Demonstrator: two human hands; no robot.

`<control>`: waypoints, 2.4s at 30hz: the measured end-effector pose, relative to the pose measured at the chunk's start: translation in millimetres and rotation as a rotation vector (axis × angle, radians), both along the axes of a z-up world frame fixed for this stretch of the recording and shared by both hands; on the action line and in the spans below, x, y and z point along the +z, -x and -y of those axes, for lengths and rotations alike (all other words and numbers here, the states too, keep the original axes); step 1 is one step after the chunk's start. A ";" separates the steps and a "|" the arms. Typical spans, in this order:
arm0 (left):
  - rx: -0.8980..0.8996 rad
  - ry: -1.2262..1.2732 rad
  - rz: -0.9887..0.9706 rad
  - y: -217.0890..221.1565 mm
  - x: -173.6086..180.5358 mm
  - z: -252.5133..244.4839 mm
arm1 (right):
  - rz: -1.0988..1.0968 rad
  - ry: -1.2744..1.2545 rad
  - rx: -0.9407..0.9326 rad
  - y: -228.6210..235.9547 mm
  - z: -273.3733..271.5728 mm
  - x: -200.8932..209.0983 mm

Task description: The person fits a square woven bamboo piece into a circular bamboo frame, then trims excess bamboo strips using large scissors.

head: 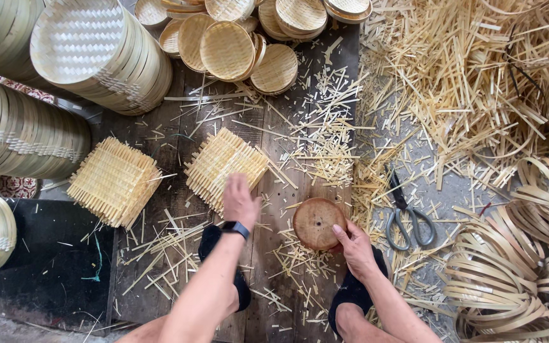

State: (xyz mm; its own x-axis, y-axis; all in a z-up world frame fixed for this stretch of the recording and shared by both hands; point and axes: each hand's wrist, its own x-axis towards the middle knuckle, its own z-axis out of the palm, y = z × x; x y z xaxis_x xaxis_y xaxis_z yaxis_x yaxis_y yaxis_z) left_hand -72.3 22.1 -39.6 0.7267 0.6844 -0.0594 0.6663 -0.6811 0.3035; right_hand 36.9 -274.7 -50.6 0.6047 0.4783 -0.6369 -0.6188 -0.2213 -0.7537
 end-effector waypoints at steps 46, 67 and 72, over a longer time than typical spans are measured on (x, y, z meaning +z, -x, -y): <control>0.397 1.169 0.321 14.5 -20.8 80.9 | 0.344 0.166 -0.043 -15.3 9.7 2.8; 0.490 0.653 0.502 76.5 -79.1 -13.2 | 0.620 1.600 -0.426 -198.9 444.3 108.9; 0.575 0.590 0.392 67.0 -84.8 -22.6 | 0.755 1.774 -0.242 -234.4 464.4 101.2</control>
State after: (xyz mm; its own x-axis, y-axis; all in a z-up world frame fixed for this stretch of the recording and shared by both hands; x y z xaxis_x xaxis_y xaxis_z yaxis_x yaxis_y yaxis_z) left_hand -139.3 44.7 -124.4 0.3247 0.8845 -0.3351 0.6309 0.0614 0.7735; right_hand 271.3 -739.1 50.7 0.8861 -0.4365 0.1557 -0.4548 -0.8835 0.1118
